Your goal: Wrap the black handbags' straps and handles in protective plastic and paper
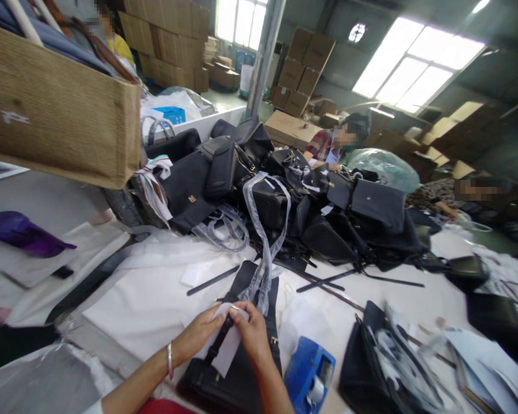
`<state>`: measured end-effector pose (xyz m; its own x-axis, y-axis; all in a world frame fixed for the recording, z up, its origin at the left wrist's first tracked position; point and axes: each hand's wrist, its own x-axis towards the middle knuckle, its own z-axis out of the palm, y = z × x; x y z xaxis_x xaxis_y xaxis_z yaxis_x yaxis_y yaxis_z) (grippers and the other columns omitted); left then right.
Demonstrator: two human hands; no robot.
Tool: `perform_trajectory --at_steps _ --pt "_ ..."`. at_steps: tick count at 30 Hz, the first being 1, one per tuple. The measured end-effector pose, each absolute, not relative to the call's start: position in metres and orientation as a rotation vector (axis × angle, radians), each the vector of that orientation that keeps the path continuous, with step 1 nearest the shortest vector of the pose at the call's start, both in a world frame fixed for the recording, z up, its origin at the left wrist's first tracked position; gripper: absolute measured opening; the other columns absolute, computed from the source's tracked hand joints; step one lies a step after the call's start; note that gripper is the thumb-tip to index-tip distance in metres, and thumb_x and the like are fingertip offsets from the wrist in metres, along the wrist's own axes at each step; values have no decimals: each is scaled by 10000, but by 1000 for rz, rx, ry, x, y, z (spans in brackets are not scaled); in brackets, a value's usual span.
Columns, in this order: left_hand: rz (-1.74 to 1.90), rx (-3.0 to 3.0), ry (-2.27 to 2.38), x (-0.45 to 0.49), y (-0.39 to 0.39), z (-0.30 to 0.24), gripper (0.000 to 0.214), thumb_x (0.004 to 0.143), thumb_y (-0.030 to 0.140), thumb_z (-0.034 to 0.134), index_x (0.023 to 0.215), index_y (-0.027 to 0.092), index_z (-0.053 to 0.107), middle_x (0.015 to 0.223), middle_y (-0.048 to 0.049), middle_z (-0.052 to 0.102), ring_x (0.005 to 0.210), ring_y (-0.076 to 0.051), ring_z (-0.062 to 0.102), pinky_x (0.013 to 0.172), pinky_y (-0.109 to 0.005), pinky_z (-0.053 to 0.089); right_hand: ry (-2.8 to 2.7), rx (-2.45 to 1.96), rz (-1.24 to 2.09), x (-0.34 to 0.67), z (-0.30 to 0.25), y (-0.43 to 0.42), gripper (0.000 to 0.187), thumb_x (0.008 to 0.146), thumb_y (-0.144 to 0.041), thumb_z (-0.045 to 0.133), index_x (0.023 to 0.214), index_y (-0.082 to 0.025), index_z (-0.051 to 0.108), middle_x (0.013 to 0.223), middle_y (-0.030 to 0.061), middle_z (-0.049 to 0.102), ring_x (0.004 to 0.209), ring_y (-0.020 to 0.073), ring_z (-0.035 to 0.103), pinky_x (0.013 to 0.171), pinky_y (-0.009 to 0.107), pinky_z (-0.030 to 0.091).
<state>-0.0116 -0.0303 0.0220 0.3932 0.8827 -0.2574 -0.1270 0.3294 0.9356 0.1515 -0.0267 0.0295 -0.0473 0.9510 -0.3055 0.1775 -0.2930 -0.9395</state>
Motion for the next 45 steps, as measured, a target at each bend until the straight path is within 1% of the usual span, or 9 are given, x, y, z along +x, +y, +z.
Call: perform_trajectory --at_steps 3,9,16,19,21,26,31,38,45 --pt "800 898 900 -13 -36 27 461 867 399 562 1285 206 545 1284 -66 602 1211 -256 519 1095 -406 337 -1226 -1525 1387 152 30 -27 242 782 -412 610 812 -174 641 680 -18 594 618 132 500 567 222 385" --pt "813 482 794 -5 -54 42 528 793 358 659 1279 190 538 1152 -109 668 1045 -283 629 918 -411 488 -1300 -1505 1329 152 32 -25 184 777 -365 608 792 -185 643 709 -19 607 678 150 535 637 239 409" --pt "993 549 1051 15 -58 37 499 792 384 659 1238 174 580 1156 -87 671 1065 -255 611 962 -364 452 -1391 -1530 1167 145 30 -25 137 810 -317 578 815 -201 651 789 -5 641 778 174 579 732 263 415" --pt "975 551 1060 18 -58 36 507 810 417 630 1249 168 574 1122 -92 686 1024 -260 630 922 -371 475 -1396 -1534 1133 145 30 -27 132 819 -318 574 813 -207 645 802 -8 641 795 176 585 750 266 413" --pt "957 553 1066 18 -58 37 518 817 430 617 1258 162 565 1099 -100 694 996 -267 641 887 -379 492 -1381 -1538 1138 145 31 -28 134 819 -320 574 812 -205 643 801 -9 641 789 176 587 742 265 416" --pt "979 594 1102 17 -56 33 479 830 412 608 1245 175 574 1128 -89 682 1016 -250 634 924 -368 472 -1321 -1549 1218 147 33 -28 157 806 -339 586 822 -195 645 794 -4 646 771 180 589 719 266 428" --pt "945 595 1097 17 -55 29 488 833 416 602 1251 167 565 1075 -94 699 952 -251 654 821 -346 510 -1296 -1566 1245 148 36 -26 167 795 -350 601 825 -193 647 793 -4 655 770 184 592 721 268 432" --pt "926 608 1103 17 -53 31 492 826 418 605 1243 159 571 1044 -92 711 932 -247 663 795 -325 516 -1286 -1565 1257 151 36 -25 184 784 -357 608 838 -188 654 797 1 664 761 185 594 692 260 435" --pt "949 631 1162 16 -51 30 460 826 412 591 1210 159 600 1079 -81 708 987 -253 648 874 -343 495 -1303 -1573 1221 146 29 -26 196 788 -382 612 831 -197 660 765 -3 654 722 175 579 659 255 425"
